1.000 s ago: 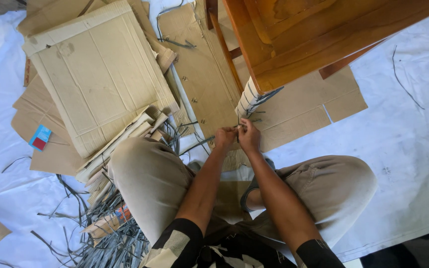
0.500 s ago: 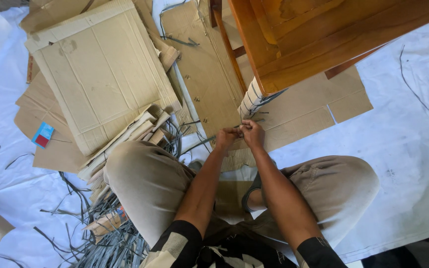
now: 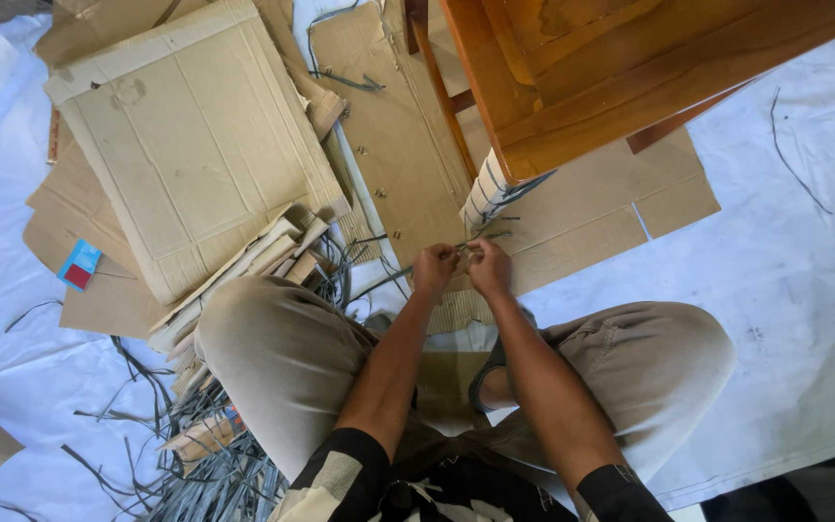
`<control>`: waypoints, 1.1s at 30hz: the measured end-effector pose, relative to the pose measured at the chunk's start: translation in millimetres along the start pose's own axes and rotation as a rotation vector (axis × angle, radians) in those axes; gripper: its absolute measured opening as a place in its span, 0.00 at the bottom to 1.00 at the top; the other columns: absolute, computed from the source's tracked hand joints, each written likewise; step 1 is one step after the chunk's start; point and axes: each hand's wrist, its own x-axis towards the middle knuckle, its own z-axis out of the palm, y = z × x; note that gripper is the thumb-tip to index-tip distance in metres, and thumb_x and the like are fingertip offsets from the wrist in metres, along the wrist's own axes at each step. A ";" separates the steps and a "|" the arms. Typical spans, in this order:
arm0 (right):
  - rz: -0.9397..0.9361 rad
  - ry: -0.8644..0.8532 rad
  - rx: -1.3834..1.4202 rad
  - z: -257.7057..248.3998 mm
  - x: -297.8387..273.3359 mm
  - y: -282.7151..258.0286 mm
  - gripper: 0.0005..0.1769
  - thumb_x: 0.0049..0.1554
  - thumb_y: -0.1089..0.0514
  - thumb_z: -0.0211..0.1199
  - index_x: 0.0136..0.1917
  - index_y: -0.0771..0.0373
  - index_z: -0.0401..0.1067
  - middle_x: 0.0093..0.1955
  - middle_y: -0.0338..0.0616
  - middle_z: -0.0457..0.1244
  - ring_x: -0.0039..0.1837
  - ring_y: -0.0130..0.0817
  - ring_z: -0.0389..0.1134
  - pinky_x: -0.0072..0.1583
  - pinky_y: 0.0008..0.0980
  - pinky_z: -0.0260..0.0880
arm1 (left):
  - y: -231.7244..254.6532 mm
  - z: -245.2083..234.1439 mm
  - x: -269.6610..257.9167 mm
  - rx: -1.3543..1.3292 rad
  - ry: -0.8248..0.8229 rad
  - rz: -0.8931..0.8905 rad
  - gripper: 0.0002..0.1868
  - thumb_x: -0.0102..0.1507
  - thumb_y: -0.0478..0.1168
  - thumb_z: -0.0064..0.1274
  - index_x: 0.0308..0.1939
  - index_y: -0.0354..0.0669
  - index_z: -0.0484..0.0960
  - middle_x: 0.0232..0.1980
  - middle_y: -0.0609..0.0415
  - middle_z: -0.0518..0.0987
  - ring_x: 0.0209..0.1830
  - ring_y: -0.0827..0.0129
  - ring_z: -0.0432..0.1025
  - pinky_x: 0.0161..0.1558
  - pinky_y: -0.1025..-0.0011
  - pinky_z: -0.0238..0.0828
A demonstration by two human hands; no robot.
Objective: Wrapping wooden chair legs with protective foam and securing them with plastic strips.
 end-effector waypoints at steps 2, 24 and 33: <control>-0.046 0.009 -0.020 1.3 -1.2 1.6 0.13 0.53 0.61 0.59 0.49 0.48 0.79 0.45 0.43 0.72 0.53 0.50 0.73 0.59 0.48 0.73 | 6.9 -4.4 -3.8 0.053 0.002 0.029 0.09 0.61 0.48 0.61 0.45 0.62 0.90 0.37 0.58 0.87 0.44 0.59 0.81 0.48 0.61 0.77; -0.150 -0.049 -0.196 -42.0 -7.2 -52.5 0.08 0.59 0.55 0.64 0.52 0.51 0.80 0.41 0.46 0.68 0.49 0.49 0.73 0.52 0.46 0.74 | 34.4 -17.8 -18.0 -0.026 0.007 0.141 0.17 0.62 0.58 0.60 0.41 0.51 0.86 0.41 0.44 0.84 0.50 0.44 0.78 0.53 0.49 0.74; -0.068 0.069 0.033 -17.1 -4.6 -19.0 0.08 0.63 0.54 0.62 0.46 0.59 0.78 0.39 0.54 0.69 0.46 0.57 0.72 0.48 0.51 0.73 | 41.0 -1.1 -8.1 -0.594 -0.228 -0.149 0.32 0.69 0.62 0.53 0.62 0.37 0.80 0.63 0.40 0.79 0.64 0.52 0.73 0.60 0.50 0.72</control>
